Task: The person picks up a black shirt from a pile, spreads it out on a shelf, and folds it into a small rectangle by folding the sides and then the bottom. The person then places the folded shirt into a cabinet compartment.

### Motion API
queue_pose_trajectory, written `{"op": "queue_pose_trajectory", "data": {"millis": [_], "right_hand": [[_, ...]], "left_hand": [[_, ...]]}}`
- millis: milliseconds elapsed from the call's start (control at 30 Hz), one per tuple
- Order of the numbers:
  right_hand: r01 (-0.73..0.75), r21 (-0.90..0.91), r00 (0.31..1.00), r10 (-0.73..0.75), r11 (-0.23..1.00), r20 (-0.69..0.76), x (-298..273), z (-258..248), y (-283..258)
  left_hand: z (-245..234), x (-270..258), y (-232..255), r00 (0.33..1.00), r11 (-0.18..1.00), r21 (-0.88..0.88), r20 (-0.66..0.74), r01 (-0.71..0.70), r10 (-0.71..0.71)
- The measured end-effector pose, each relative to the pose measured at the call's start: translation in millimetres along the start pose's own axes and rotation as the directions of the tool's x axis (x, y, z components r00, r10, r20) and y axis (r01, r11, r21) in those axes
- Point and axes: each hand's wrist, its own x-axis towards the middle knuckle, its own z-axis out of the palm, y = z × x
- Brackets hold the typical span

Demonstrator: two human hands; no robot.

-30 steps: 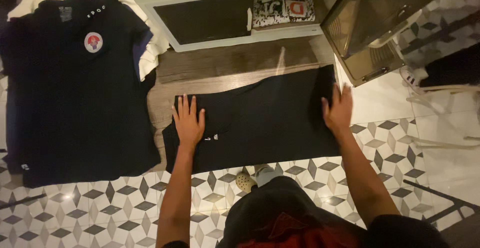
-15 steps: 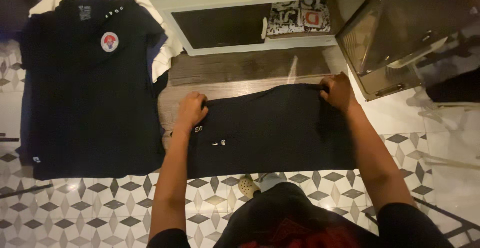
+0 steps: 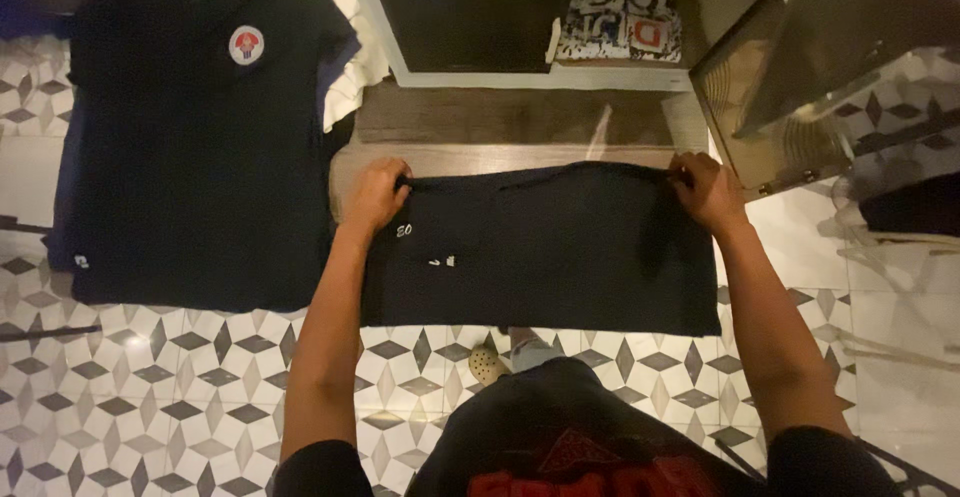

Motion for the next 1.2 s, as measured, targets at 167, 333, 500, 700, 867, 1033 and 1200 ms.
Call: {"op": "queue_pose_trajectory", "data": {"millis": [167, 333, 500, 700, 867, 1033, 1200], "right_hand": [[0.073, -0.213, 0.986, -0.102, 0.974, -0.132, -26.6, -4.8, -8.0], [0.102, -0.238, 0.973, -0.147, 0.966, -0.180, -66.0, 1.2, -4.5], [0.059, -0.216, 0.986, -0.090, 0.975, -0.138, -97.6, -5.7, -8.6], [0.061, -0.237, 0.992, -0.085, 0.970, -0.096, -121.2, -5.5, -13.0], [0.096, -0.217, 0.992, -0.112, 0.972, -0.065, -133.6, -3.9, -6.4], [0.081, -0.268, 0.996, -0.088, 0.960, -0.012, -138.8, -2.3, -4.7], [0.125, -0.312, 0.991, -0.133, 0.942, -0.003, -148.0, -1.7, -7.5]], "left_hand": [[-6.0, -30.9, 26.3, 0.984, 0.997, 0.040, -0.164, -0.066, 0.072], [-3.4, -67.5, 47.1, 0.973, 0.996, 0.056, -0.215, -0.072, 0.082], [-2.1, -100.2, 58.8, 0.948, 0.996, 0.040, -0.304, -0.085, 0.094], [-0.6, -125.4, 66.6, 0.957, 0.992, 0.037, -0.261, -0.121, 0.127], [7.3, -135.1, 61.0, 0.955, 0.987, 0.077, -0.252, -0.143, 0.158], [22.0, -140.1, 46.9, 0.977, 0.964, 0.250, -0.167, -0.088, 0.132], [28.9, -151.1, 42.1, 0.979, 0.938, 0.331, -0.128, -0.107, 0.157]]}}
